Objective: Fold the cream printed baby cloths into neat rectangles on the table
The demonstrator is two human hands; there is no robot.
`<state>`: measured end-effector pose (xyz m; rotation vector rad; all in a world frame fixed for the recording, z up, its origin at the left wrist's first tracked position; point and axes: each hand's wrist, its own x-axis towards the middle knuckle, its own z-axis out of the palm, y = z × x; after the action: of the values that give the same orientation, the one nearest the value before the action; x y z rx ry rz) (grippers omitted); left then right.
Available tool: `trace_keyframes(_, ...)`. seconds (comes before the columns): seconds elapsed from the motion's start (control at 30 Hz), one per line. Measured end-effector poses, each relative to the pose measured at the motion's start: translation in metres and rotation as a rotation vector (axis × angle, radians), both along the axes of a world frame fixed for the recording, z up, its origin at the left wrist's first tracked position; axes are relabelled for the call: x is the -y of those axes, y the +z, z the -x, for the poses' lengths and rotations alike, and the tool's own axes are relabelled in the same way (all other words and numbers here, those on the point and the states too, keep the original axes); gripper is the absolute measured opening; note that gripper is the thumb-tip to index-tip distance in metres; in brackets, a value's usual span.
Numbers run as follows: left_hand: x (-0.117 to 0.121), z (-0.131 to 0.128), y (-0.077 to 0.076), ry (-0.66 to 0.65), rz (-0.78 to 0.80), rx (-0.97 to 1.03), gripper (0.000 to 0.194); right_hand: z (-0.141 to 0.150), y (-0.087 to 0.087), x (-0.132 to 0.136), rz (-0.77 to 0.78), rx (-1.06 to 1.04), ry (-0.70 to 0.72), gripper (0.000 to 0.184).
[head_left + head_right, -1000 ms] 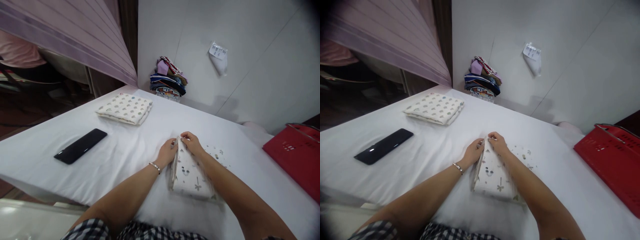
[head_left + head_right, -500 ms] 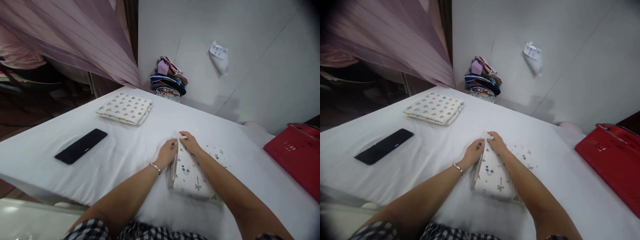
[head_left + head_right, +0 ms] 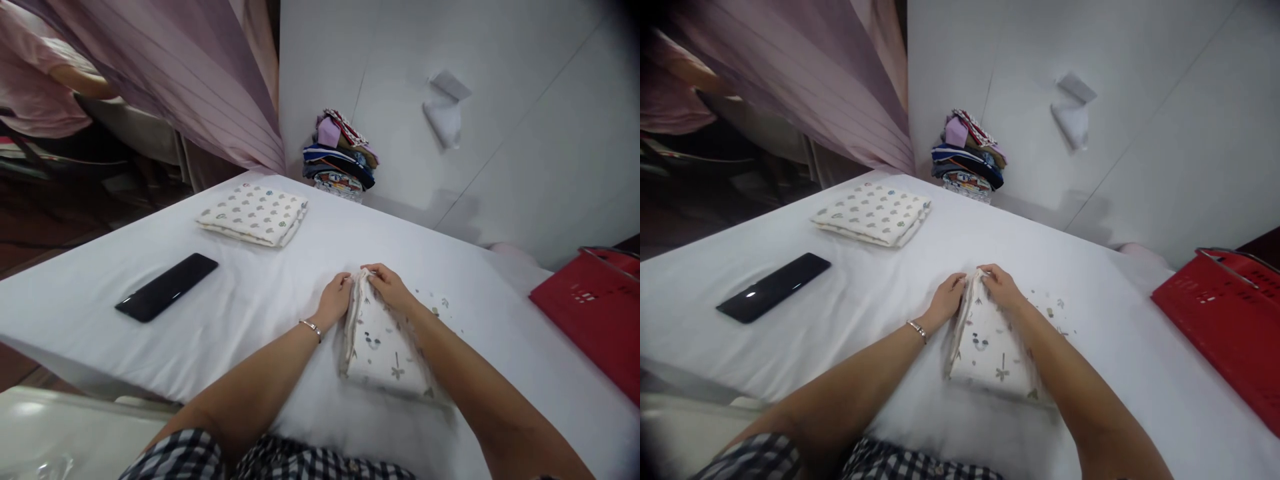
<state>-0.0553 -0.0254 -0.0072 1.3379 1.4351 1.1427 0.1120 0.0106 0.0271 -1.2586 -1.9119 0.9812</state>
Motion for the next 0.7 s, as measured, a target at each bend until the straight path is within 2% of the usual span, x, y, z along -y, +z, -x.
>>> trace_keyframes(0.13,-0.006,0.001,-0.002,-0.030,0.142,0.046,0.040,-0.010,0.005,0.002,-0.044,-0.045,0.030,0.023)
trace_keyframes(0.33,-0.010,0.002,0.001,-0.076,0.302,0.137,0.059,-0.014,0.026,-0.003,0.089,-0.058,0.142,0.023)
trace_keyframes(0.43,-0.010,0.000,-0.001,-0.073,0.255,0.176,0.056,-0.009,0.033,-0.012,0.199,-0.012,0.202,0.023)
trace_keyframes(0.53,-0.010,-0.002,-0.004,-0.030,0.124,0.158,0.049,-0.004,0.034,-0.023,0.275,0.099,0.242,0.020)
trace_keyframes(0.7,-0.009,-0.005,-0.008,0.018,-0.001,0.102,0.047,0.002,0.032,-0.036,0.169,0.258,0.249,0.016)
